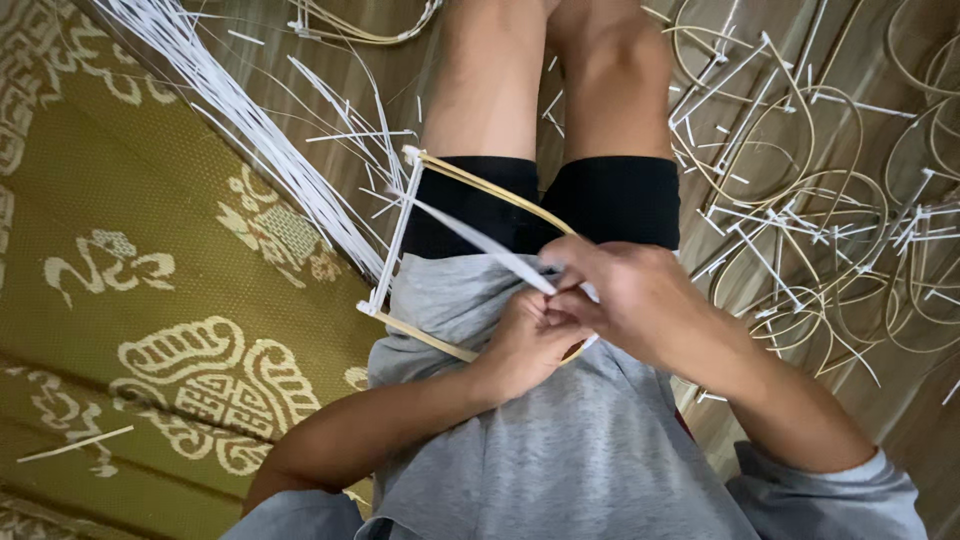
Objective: The person sits on the floor and assembles clothes hangers by wrapping white plastic strips around the wooden frame. They use scissors to cut the strips and secure the joints, working on multiple hangers in a repetitive manner.
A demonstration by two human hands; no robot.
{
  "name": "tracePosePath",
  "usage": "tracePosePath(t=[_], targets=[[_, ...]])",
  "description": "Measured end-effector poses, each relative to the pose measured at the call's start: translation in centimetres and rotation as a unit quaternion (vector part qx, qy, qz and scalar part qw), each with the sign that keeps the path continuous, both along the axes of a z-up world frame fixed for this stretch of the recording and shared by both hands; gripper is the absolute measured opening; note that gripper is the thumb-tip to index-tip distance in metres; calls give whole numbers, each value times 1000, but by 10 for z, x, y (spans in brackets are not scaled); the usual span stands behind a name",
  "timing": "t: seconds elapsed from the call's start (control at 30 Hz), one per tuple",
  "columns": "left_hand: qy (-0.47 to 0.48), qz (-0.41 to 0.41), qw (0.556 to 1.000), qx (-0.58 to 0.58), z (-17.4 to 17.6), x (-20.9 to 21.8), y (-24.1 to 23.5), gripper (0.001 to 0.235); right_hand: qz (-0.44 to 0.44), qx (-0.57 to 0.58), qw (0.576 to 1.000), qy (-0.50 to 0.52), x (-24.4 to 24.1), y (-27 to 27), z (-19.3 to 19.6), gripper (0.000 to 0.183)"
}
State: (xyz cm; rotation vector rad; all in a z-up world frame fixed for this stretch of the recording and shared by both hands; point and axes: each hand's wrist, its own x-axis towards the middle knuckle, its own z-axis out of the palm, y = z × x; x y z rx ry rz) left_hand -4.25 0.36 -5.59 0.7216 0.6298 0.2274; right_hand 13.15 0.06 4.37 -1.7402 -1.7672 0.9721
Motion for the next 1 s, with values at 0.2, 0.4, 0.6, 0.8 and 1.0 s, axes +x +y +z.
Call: tracePosePath(t=[0.2, 0.4, 0.6, 0.8, 1.0], targets=[[40, -10, 999, 7, 10, -5, 1, 11, -184, -52, 981, 44, 22, -53, 3, 38], [112, -56, 988, 87, 22, -3, 6, 17, -171, -306, 932, 95, 16, -93, -37, 42], [75, -31, 991, 106, 14, -2, 4, 23, -200, -210, 892, 345, -5, -110, -49, 52], [99, -26, 991, 81, 12, -2, 4, 19, -259, -168, 831, 462, -15, -116, -59, 53], [75, -3, 996, 54, 12, -1, 5, 16, -327, -192, 826, 417, -19, -119, -70, 45]])
